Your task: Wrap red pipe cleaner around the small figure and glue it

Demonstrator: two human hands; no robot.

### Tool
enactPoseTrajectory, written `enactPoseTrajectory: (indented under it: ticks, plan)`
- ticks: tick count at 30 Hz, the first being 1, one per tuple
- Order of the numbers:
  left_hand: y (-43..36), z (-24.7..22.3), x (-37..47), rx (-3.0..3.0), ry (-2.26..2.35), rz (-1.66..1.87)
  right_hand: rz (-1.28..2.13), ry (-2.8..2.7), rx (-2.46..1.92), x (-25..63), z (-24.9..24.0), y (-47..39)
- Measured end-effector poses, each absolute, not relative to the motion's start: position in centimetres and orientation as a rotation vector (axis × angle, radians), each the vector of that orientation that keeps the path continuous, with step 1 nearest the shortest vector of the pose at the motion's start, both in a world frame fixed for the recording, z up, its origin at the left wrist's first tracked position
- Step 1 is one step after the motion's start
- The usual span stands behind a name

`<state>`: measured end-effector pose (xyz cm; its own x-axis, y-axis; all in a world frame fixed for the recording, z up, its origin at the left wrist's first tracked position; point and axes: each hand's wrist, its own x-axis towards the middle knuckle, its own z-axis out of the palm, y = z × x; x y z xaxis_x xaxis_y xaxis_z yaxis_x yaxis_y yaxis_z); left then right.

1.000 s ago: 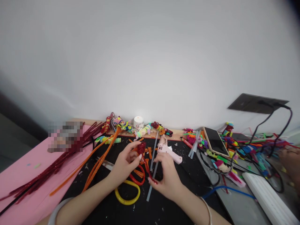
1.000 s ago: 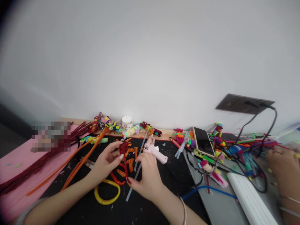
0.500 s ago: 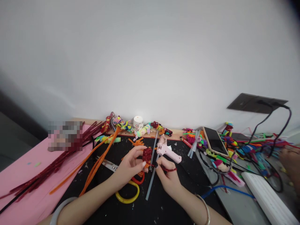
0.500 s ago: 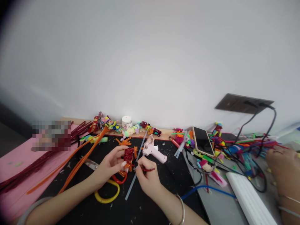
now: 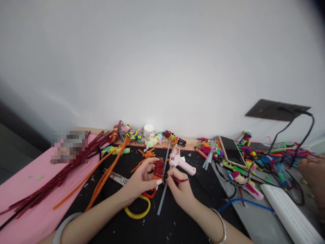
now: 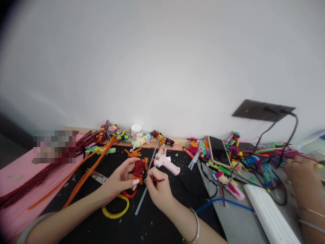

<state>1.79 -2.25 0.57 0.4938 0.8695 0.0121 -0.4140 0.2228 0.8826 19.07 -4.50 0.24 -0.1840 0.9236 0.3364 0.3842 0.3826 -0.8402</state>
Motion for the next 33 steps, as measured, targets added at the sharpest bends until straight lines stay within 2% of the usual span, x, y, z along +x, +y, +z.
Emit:
enactPoseTrajectory:
  ticks: [14, 23, 33]
  plan:
    - [-1.6, 0.7, 2.0, 0.99, 0.583, 0.835, 0.699, -1.725, -1.145, 19.1, 0.0, -4.0]
    - [-1.2, 2.5, 3.0, 0.874, 0.602, 0.726, 0.713, -1.677, -1.174, 19.8, -0.2, -3.3]
    - [-2.0, 1.3, 3.1, 0.808, 0.635, 0.765, 0.748, -1.705, -1.148, 19.8, 0.1, -3.4]
